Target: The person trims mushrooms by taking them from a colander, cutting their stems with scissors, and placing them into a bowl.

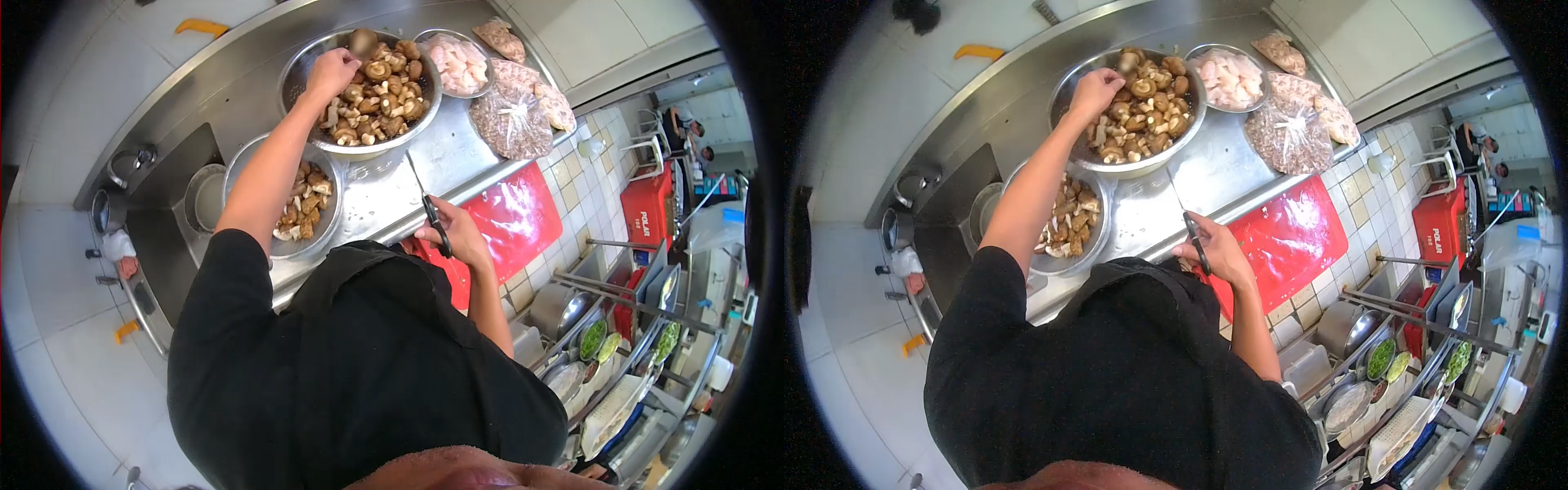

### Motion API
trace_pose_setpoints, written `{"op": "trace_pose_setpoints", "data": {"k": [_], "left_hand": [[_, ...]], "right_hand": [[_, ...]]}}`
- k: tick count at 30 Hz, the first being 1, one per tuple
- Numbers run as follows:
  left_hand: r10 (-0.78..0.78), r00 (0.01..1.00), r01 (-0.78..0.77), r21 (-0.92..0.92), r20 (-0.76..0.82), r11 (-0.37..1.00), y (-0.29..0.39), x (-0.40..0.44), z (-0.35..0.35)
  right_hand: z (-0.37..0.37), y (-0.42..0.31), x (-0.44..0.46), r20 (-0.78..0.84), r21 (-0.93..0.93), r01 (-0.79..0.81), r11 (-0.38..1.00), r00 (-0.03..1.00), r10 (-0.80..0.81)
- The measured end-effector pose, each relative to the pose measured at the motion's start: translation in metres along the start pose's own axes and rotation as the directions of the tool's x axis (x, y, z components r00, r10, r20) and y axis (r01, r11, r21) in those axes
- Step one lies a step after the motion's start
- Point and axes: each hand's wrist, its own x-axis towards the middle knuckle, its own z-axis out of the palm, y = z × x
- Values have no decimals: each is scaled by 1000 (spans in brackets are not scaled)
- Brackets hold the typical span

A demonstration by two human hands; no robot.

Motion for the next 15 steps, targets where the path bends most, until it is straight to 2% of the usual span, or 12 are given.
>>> {"op": "trace_pose_setpoints", "data": {"k": [1,2,3,5,7,9,10,11,14,15], "left_hand": [[-43,998,43,7,47,999,4,11,3],[-93,993,86,99,69,991,-4,26,19],[-128,988,133,-48,91,990,-18,39,39],[-153,988,148,-165,-18,975,-18,34,55],[-203,979,195,-356,14,914,-3,17,48],[-212,975,221,-481,74,849,20,-8,32],[-182,974,225,-592,132,774,23,-17,26],[-145,972,234,-690,186,685,24,-27,20],[-98,954,289,-779,284,556,33,-64,6],[-59,966,240,-780,253,579,34,-76,3]], "right_hand": [[-3,-1,-1,-45,19,12,1000,999,-11],[-5,-1,0,-87,38,24,999,996,-21],[-7,-2,0,-126,54,36,998,992,-29],[-9,-13,4,-235,-153,107,982,962,-142],[-11,-22,14,-296,-372,162,914,912,-282],[-16,-32,30,-296,-587,195,786,852,-432],[-14,-47,32,-304,-625,142,768,861,-407],[-13,-53,38,-281,-661,164,732,851,-444],[-11,-61,55,-201,-742,224,632,825,-529],[-9,-62,57,-187,-743,234,627,827,-530]]}}
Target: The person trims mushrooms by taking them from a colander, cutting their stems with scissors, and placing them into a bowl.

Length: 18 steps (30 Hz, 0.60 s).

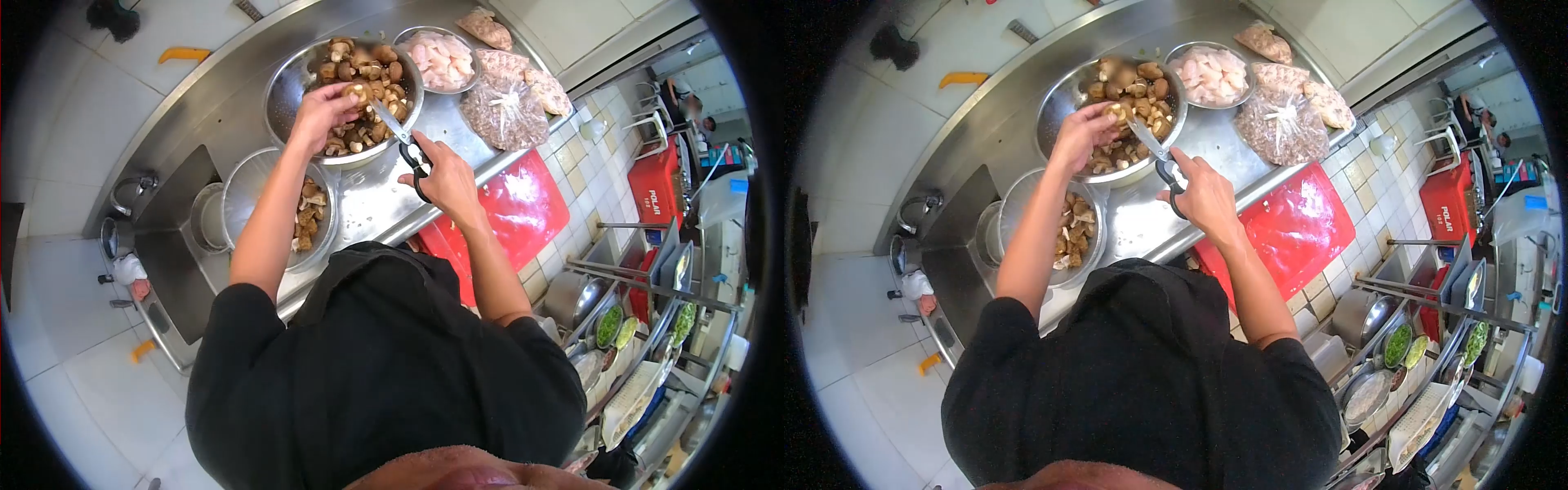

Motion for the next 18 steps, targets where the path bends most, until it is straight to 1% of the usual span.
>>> {"op": "trace_pose_setpoints", "data": {"k": [2,3,6,8,9,12,14,15,17,18], "left_hand": [[30,999,-30,39,-22,999,-2,-23,0],[56,998,-56,-7,11,998,-5,-30,-2],[155,982,-133,190,-105,973,-11,-49,1],[154,980,-130,178,-129,975,-16,-55,-1],[154,979,-129,174,-137,976,-18,-56,-2],[99,974,-44,263,-203,964,-18,-57,-7],[26,971,29,222,-239,975,-12,-54,-7],[-9,967,63,203,-253,977,-8,-51,-6],[-3,965,4,5,-264,1000,-4,-32,-14],[-5,962,-22,-98,-272,995,-2,-26,-15]], "right_hand": [[2,-6,3,27,2,30,1000,999,-30],[4,-7,3,44,-9,38,999,998,-38],[10,-10,4,102,-30,64,997,993,-61],[9,-15,6,135,-25,69,997,989,-65],[8,-18,10,182,-4,52,999,982,-50],[5,-22,18,305,58,-17,998,952,-1],[4,-22,22,367,110,-72,991,930,27],[4,-20,21,369,162,-100,982,929,33],[2,-11,17,374,257,-149,955,926,44],[3,-8,15,367,291,-206,934,926,90]]}}
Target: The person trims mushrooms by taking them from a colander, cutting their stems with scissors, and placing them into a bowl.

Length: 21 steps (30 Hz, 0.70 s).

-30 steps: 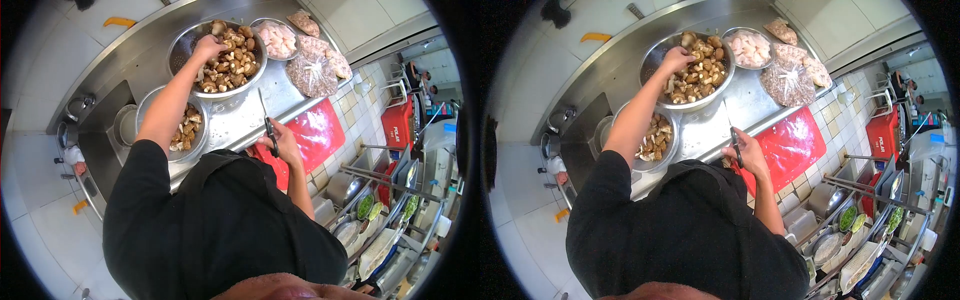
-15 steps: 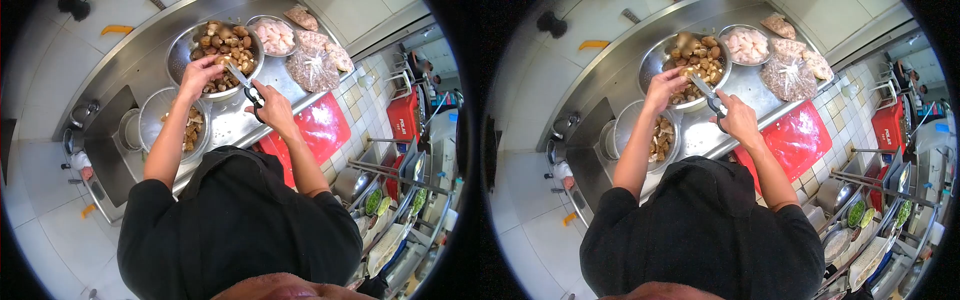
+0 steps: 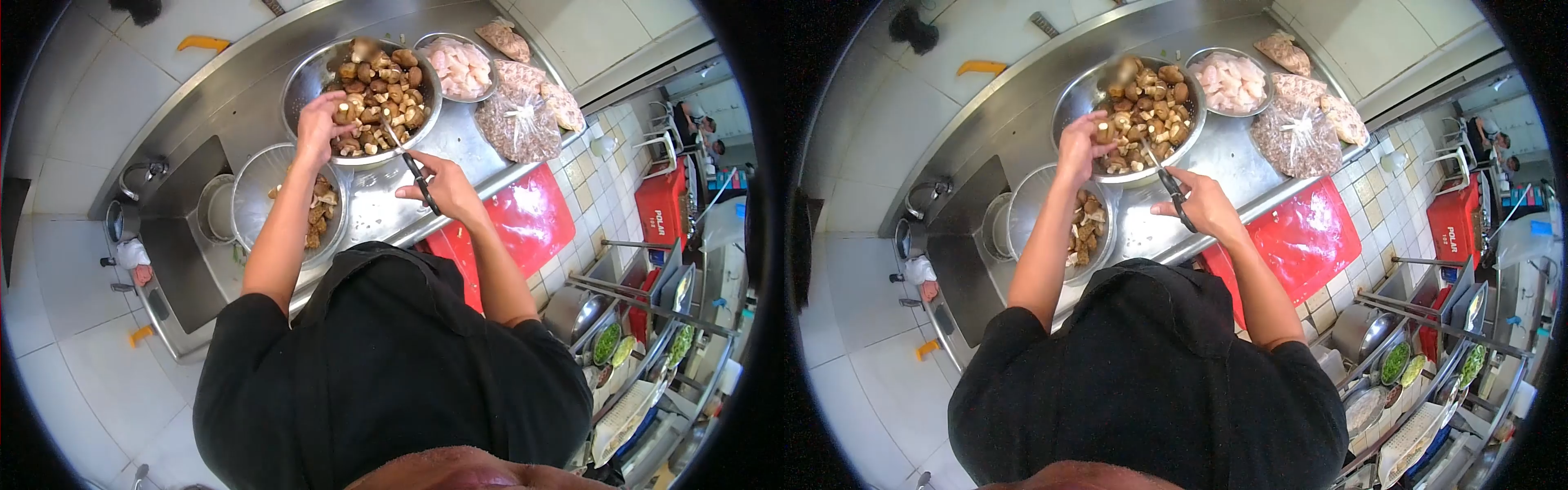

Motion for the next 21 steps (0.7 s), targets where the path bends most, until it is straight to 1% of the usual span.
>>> {"op": "trace_pose_setpoints", "data": {"k": [1,2,3,5,8,9,12,15,18,21], "left_hand": [[-1,999,0,40,32,999,8,3,5],[-1,998,-1,29,69,1000,7,13,8],[-2,994,0,20,107,1000,3,28,9],[-18,985,14,22,172,1000,-1,53,11],[14,982,-52,201,186,978,-1,67,21],[-6,984,-34,227,176,973,-2,69,23],[-74,979,-6,389,190,921,0,70,23],[-13,990,-13,175,143,984,-2,57,35],[-119,984,66,358,130,931,7,51,36],[-136,983,86,346,123,934,10,64,33]], "right_hand": [[1,4,-2,-20,56,-43,997,999,44],[2,7,-3,-40,115,-84,990,995,90],[2,9,-5,-74,108,-65,992,995,73],[0,11,-8,-82,88,-87,992,992,94],[-1,19,-13,-110,95,-92,991,989,102],[0,23,-15,-119,103,-90,991,988,102],[2,34,-20,-122,162,-83,983,987,104],[1,35,-21,-77,218,-136,966,985,156],[2,35,-19,-86,206,-122,971,986,142],[-2,27,-18,-82,202,-119,972,987,138]]}}
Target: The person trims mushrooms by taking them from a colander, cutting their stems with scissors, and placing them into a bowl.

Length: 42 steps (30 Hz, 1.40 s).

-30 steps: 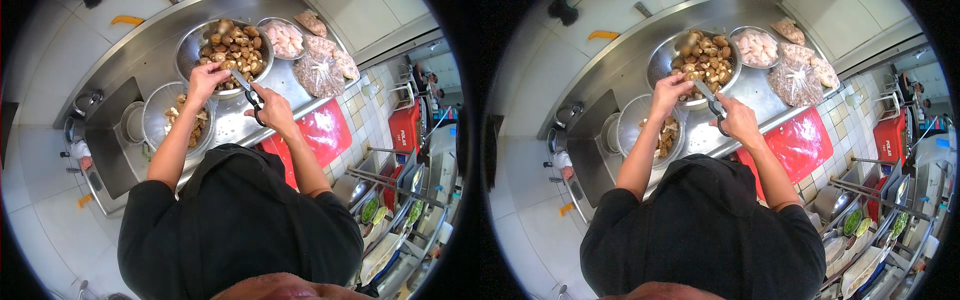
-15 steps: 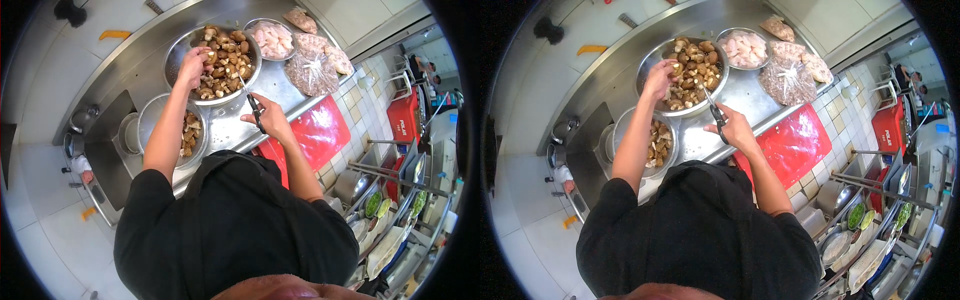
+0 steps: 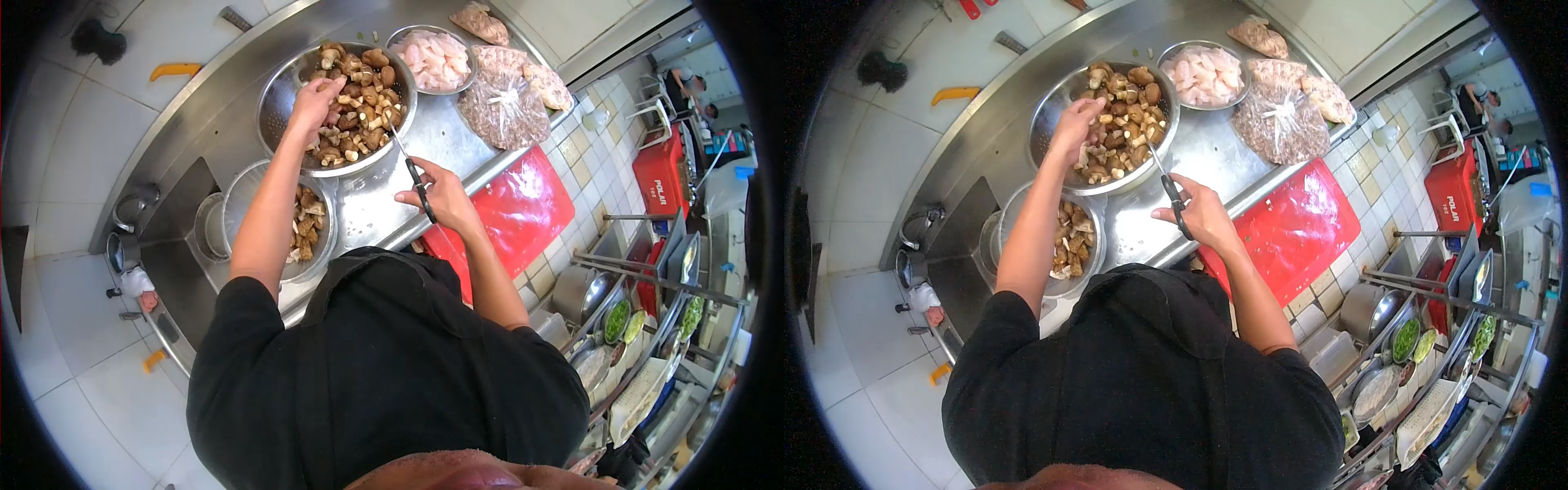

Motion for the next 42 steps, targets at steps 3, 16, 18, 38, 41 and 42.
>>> {"op": "trace_pose_setpoints", "data": {"k": [3,16,18,38,41,42], "left_hand": [[91,987,-97,39,129,995,-3,9,-6],[498,847,-422,804,186,419,17,28,13],[655,615,-663,738,439,127,-1,69,17],[150,988,-154,-241,-36,958,-4,-60,16],[252,965,-261,-234,-68,937,-22,-67,11],[284,956,-295,-225,-79,929,-24,-70,10]], "right_hand": [[1,5,4,-6,22,13,1000,1000,-12],[-6,6,-4,-8,116,-43,992,999,44],[-5,10,-3,-13,132,-40,990,999,42],[18,-22,12,-163,-536,212,817,924,-346],[20,-32,7,-108,-565,195,802,946,-306],[21,-37,6,-85,-571,200,796,950,-299]]}}
